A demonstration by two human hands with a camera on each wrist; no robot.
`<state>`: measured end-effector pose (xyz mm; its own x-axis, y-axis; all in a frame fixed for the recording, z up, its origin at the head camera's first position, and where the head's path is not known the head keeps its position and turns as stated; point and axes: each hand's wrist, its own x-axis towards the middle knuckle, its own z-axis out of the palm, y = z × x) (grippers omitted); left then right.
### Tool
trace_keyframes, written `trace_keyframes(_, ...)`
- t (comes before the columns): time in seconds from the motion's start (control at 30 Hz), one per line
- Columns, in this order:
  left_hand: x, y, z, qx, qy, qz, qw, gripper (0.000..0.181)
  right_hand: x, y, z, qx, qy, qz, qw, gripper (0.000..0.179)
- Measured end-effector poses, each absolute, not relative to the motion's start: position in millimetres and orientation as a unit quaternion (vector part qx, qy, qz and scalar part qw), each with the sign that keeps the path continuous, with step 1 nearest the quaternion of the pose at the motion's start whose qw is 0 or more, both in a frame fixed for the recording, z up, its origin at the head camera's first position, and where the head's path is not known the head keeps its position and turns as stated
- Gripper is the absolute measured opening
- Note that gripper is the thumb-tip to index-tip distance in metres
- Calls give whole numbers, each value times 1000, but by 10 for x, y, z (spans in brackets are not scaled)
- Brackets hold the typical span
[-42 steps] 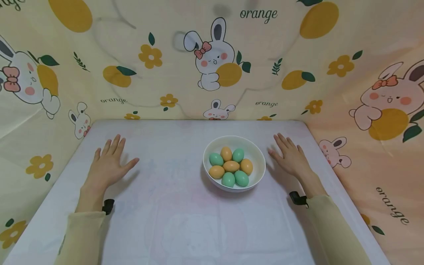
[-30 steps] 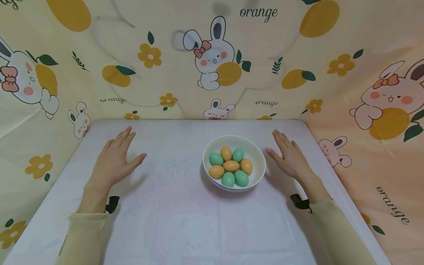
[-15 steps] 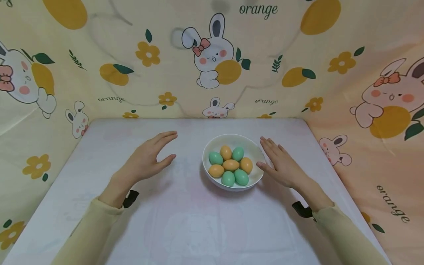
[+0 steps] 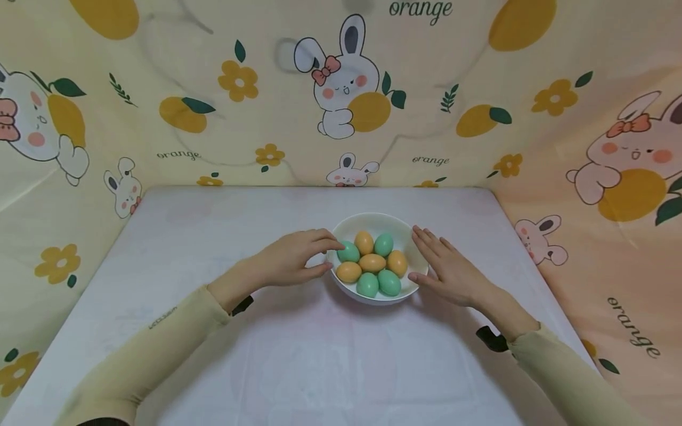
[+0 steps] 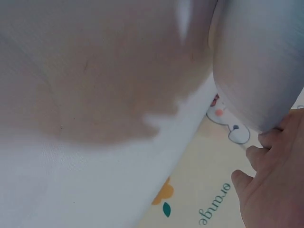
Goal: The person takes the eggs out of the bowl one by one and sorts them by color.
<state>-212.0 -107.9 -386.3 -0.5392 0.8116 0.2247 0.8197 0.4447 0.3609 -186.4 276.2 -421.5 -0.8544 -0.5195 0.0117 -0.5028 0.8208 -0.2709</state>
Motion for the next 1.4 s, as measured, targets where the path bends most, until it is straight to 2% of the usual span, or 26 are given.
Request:
trace_keyframes(0.2,-2235,-866,-3892,-513,-841,-170,-25,30,-1866,2754,-4235,-268,954,-130,42,90)
trace_keyframes(0.57,-2464,-528,-3883,-531,-819,-138,-168,25,-1859,2740,-4230,-271,952,-134,53,90)
trace_keyframes(0.77,-2546,-384,-3846,-525,-815,-111,-220,22,-1848,2751,-4234,-269,952,-137,53,89)
trace_keyframes(1.07,-2617,-256,-3817,-494,-830,-52,-256,37,-1853,2774,-4248,-265,952,-144,57,90)
trace_keyframes(1.4,-2654,-242,-3835,-478,-825,-85,-289,35,-1853,2763,-4237,-265,951,-148,57,90)
